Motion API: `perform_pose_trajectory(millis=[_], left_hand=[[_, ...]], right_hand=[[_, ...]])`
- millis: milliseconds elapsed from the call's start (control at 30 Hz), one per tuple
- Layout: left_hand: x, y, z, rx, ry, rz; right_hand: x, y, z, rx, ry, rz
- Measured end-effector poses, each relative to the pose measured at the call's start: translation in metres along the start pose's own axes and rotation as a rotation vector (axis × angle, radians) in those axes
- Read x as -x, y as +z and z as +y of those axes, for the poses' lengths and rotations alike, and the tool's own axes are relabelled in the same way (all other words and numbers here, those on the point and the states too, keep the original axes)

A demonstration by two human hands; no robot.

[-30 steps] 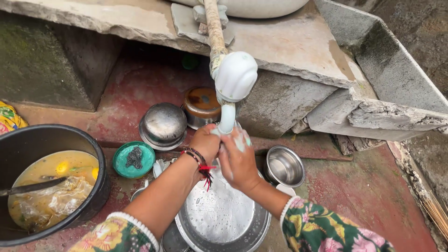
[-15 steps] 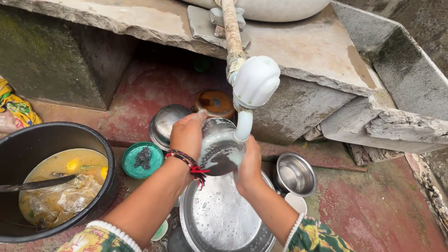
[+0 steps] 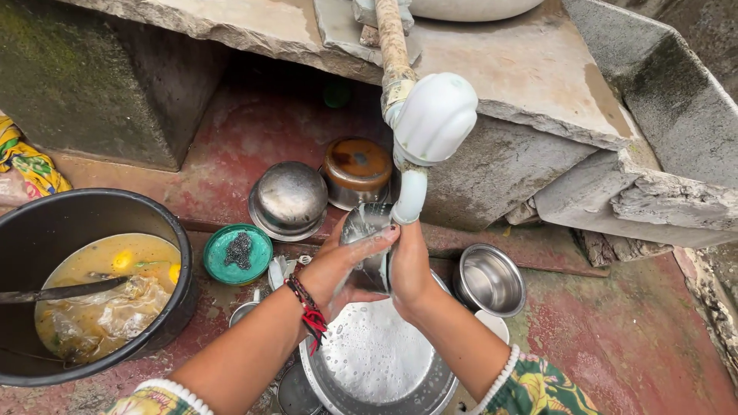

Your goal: The person washes various dishes by hand, scrubbing a plate, bowls, a mug, and a spoon with a scouring pad before rinsing them under a faucet. Each item is placed into a large metal basin after being cleaned.

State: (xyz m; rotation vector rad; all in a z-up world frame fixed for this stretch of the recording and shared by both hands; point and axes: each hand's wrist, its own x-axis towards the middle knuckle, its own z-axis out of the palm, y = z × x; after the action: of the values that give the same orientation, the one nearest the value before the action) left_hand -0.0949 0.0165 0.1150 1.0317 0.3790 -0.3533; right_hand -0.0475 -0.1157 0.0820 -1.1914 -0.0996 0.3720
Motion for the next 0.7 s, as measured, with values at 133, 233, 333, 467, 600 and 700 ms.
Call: perform_pose_trajectory(millis=[133,233,333,467,600,700], left_hand=[[-0.013,-0.019,-0.010,0.164,-0.013,-0.190],[-0.017,-0.039,-0.008,0.181,-0.011,-0.143],[-0.019,-0.054,-0.009,0.136,0.138,-0.262],[-0.012,-0.051,-0.003,0.186,0.067,-0.268],[-0.004,-0.043,0.006,-0.026,0.137,-0.251],[-0.025,-0.054,-0.010,0.070,-0.055,-0.189]], right_hand=[[0.014,0.006,-0.008,0.335,0.062,-0.117],[0.037,0.020,-0.027,0.940,-0.014,-0.345],[0.043,0.029,-0.040,0.424,0.103,-0.479],[0.034,0.001,-0.029,0.482,-0.005,-0.508],[0.024,0.012,-0.048,1.430,-0.446,-0.325],[0.016,0.017,-0.042,1.314,-0.553,-0.186]])
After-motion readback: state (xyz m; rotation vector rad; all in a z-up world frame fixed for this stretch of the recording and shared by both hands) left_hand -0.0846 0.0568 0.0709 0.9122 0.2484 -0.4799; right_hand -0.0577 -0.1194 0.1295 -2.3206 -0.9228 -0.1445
